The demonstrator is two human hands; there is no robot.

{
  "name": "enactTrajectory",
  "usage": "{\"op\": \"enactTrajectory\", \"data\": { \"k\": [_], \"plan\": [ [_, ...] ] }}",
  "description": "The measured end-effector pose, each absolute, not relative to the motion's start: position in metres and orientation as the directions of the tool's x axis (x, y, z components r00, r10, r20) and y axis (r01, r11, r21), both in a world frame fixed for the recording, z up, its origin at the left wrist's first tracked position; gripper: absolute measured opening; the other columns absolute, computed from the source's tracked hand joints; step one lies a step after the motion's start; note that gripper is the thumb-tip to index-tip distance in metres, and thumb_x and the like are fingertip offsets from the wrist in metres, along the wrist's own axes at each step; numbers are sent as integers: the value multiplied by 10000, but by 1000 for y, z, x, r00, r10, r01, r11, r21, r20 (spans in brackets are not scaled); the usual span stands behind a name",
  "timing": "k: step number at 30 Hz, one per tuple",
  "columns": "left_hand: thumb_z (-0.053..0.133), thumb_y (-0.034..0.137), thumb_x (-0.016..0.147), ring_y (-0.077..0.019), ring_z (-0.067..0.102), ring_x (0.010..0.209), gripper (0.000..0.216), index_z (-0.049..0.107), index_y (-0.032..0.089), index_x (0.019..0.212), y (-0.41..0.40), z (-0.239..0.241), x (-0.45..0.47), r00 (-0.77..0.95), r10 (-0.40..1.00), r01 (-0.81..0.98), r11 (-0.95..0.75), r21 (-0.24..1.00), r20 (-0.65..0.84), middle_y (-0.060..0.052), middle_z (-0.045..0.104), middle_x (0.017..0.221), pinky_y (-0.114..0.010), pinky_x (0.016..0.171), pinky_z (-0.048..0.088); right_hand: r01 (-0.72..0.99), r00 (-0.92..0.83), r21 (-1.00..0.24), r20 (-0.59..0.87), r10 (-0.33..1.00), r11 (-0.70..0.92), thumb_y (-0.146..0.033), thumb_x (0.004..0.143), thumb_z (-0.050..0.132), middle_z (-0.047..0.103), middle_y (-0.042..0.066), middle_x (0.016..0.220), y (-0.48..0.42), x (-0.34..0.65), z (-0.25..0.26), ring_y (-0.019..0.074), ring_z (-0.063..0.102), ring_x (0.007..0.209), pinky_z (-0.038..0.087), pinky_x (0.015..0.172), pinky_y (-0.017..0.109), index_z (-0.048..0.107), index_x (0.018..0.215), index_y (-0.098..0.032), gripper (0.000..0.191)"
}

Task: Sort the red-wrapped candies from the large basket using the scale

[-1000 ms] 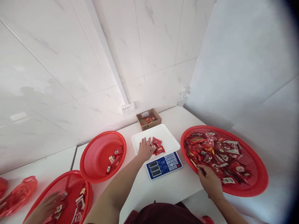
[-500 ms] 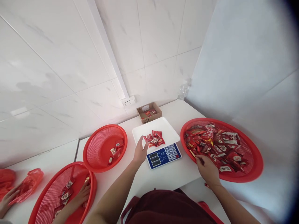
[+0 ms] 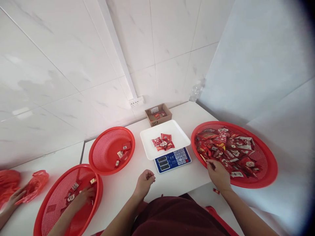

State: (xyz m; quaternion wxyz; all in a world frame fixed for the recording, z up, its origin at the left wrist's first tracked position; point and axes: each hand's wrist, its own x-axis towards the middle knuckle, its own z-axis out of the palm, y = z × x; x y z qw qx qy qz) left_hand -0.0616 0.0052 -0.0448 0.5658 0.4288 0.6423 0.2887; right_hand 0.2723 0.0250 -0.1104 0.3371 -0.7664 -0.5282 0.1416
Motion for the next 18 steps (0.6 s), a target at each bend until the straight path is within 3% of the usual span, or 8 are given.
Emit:
{"op": "enactTrajectory", "data": {
  "k": [7,13,16,18],
  "plan": [
    [577,224,667,-130,552,643,86,512,183,704,0,-60,-56,105,860,295,453,841,-500,17,566,627,-251,618,398,718,398,-660,125,909,-223,-349,725,422,666,95,857,24,273,-112,223,596,792,449,692,335,607,809,-201,251],
    [549,435,726,-122,585,676,276,501,174,803,8,-52,-67,-3,781,52,624,780,-624,-29,613,773,-273,680,444,718,395,-659,119,911,-225,-365,721,425,664,98,874,23,274,-115,229,595,803,452,703,345,618,825,-199,274],
    [510,425,756,-135,587,675,246,510,183,797,24,-47,-76,-125,866,182,499,847,-483,-29,611,760,-283,676,452,709,399,-671,128,908,-217,-373,716,426,664,97,852,24,273,-114,230,594,790,454,701,348,619,810,-200,276],
    [459,384,793,-151,592,701,203,529,194,807,40,-43,-75,-125,944,423,330,844,-306,-32,622,770,-292,680,456,702,405,-678,126,906,-219,-378,712,424,665,100,839,24,272,-113,233,595,780,457,703,353,617,797,-197,278]
  ]
}}
